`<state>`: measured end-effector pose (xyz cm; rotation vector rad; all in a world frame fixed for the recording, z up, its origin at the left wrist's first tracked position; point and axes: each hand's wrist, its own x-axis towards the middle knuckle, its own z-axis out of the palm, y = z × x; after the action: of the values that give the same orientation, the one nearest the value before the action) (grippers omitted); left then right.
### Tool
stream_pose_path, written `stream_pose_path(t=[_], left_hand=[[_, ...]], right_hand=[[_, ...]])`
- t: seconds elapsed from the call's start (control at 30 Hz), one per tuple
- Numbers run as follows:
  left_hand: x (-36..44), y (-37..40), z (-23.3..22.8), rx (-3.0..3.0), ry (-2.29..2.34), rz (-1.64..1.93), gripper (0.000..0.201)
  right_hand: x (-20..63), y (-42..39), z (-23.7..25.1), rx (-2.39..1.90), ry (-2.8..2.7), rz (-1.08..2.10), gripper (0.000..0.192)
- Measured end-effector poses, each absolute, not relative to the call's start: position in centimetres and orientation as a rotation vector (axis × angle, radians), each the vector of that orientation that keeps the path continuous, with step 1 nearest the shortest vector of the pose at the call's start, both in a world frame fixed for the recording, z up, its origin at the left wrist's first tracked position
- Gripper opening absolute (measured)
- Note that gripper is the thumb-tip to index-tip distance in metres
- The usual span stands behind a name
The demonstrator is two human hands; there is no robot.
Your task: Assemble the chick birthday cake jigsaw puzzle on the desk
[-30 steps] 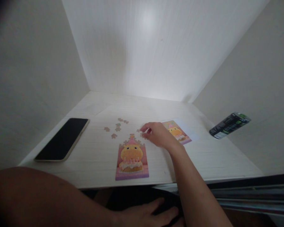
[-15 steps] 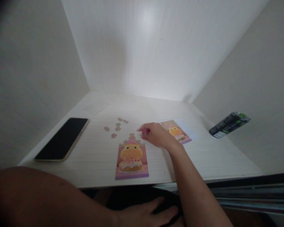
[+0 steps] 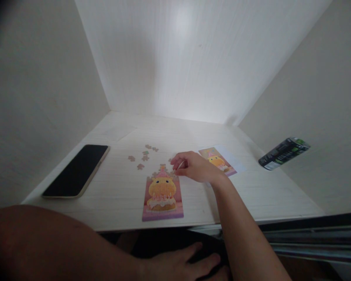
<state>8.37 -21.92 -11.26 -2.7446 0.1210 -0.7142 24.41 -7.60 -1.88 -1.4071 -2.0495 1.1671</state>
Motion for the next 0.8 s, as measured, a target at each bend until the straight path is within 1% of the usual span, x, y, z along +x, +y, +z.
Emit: stream_pose_path(t=[0.17, 0.3, 0.6, 0.7, 0.8], left_hand=[[8.4, -22.0, -11.5, -2.733, 0.113, -0.714, 0.047], [8.3, -22.1, -11.8, -2.737, 0.12, -0.704, 0.05], [8.4, -22.1, -11.5, -2.691, 0.078, -0.68, 0.048], [8.3, -22.1, -11.4, -2.715, 0.094, -0.679, 0.047], [8.2, -22.0, -11.4, -2.746, 0.117, -0.713, 0.047]], right_hand=[[24.3, -7.5, -1.6, -1.513, -2.213, 1.011, 0.011], [24.2, -7.5, -1.3, -1.539, -2.312, 0.904, 0.012], [23.9, -7.6, -1.2, -1.634, -2.282, 0.838, 0.014], [24.4, -7.5, -1.2, -1.617, -2.261, 0.717, 0.013], [25.3, -7.3, -1.2, -1.641, -2.203, 0.506, 0.015]])
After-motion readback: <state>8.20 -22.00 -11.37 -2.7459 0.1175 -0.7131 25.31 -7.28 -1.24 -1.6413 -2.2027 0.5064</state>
